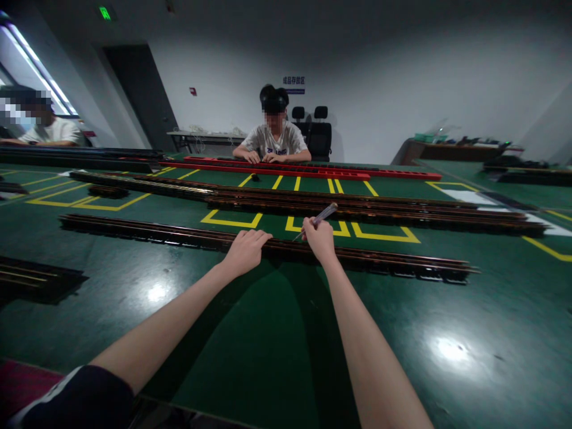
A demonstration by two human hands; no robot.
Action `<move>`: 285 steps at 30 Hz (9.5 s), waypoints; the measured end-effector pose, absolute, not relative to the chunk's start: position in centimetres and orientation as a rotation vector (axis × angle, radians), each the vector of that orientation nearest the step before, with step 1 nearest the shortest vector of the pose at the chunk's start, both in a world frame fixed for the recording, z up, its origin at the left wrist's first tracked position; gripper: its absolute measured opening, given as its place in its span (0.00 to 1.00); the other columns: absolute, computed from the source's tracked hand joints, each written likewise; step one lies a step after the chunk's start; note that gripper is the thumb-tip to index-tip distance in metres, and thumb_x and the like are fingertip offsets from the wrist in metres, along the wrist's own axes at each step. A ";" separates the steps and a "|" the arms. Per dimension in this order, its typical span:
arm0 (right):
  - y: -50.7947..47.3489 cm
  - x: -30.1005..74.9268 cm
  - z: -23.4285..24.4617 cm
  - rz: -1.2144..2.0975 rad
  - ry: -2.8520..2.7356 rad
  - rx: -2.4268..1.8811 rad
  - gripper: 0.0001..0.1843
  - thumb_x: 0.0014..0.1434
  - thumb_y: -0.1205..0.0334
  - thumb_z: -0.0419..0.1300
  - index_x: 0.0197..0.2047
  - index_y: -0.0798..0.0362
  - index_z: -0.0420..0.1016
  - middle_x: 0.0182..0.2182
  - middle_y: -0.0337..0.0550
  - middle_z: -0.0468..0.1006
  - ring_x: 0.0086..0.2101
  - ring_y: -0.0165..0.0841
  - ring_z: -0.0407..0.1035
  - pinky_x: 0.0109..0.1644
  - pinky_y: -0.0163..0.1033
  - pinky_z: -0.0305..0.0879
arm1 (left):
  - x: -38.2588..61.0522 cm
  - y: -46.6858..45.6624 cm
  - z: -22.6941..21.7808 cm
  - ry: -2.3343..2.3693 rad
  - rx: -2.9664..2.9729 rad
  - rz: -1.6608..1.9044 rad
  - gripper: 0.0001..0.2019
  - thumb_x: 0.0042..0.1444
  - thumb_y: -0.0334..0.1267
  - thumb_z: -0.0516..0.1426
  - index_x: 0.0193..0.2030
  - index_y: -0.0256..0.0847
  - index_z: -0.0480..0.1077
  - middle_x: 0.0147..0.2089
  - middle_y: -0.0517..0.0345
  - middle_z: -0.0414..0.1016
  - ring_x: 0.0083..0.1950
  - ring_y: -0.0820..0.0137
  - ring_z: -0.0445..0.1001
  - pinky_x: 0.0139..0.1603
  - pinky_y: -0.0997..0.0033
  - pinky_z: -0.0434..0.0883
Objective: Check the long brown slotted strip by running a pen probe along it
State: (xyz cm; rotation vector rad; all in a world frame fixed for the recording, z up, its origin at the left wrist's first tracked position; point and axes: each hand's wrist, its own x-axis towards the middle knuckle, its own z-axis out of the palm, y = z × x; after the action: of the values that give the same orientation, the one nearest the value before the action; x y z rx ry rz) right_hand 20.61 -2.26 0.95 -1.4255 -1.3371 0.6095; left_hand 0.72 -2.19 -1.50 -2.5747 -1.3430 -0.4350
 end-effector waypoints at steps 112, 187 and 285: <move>-2.2 20.9 0.7 0.647 -1.329 -1.424 0.16 0.60 0.60 0.54 0.21 0.54 0.69 0.18 0.39 0.72 0.20 0.28 0.67 0.27 0.34 0.64 | 0.6 -2.4 -1.2 -1.371 -2.675 -0.470 0.22 0.60 0.43 0.46 0.57 0.37 0.67 0.55 0.48 0.73 0.54 0.61 0.70 0.56 0.55 0.64; -2.2 20.8 0.6 0.606 -1.330 -1.429 0.16 0.60 0.60 0.55 0.21 0.53 0.68 0.18 0.40 0.72 0.21 0.29 0.69 0.28 0.35 0.68 | 1.0 -2.7 -1.2 -1.398 -2.612 -0.495 0.21 0.61 0.48 0.48 0.54 0.40 0.68 0.53 0.48 0.74 0.53 0.59 0.71 0.54 0.55 0.65; -2.5 20.4 1.8 0.646 -1.405 -1.459 0.18 0.60 0.56 0.54 0.21 0.53 0.70 0.17 0.40 0.73 0.22 0.30 0.69 0.30 0.35 0.65 | 0.3 -2.3 -0.3 -1.424 -2.535 -0.403 0.18 0.60 0.39 0.48 0.55 0.42 0.68 0.53 0.49 0.74 0.54 0.58 0.70 0.56 0.52 0.62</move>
State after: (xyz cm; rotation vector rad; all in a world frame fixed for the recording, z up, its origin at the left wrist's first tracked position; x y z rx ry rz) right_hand 20.37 -2.46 1.78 -1.4585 -1.4048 0.6458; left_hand 0.34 -2.33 -0.29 -2.5351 -1.4243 -0.4027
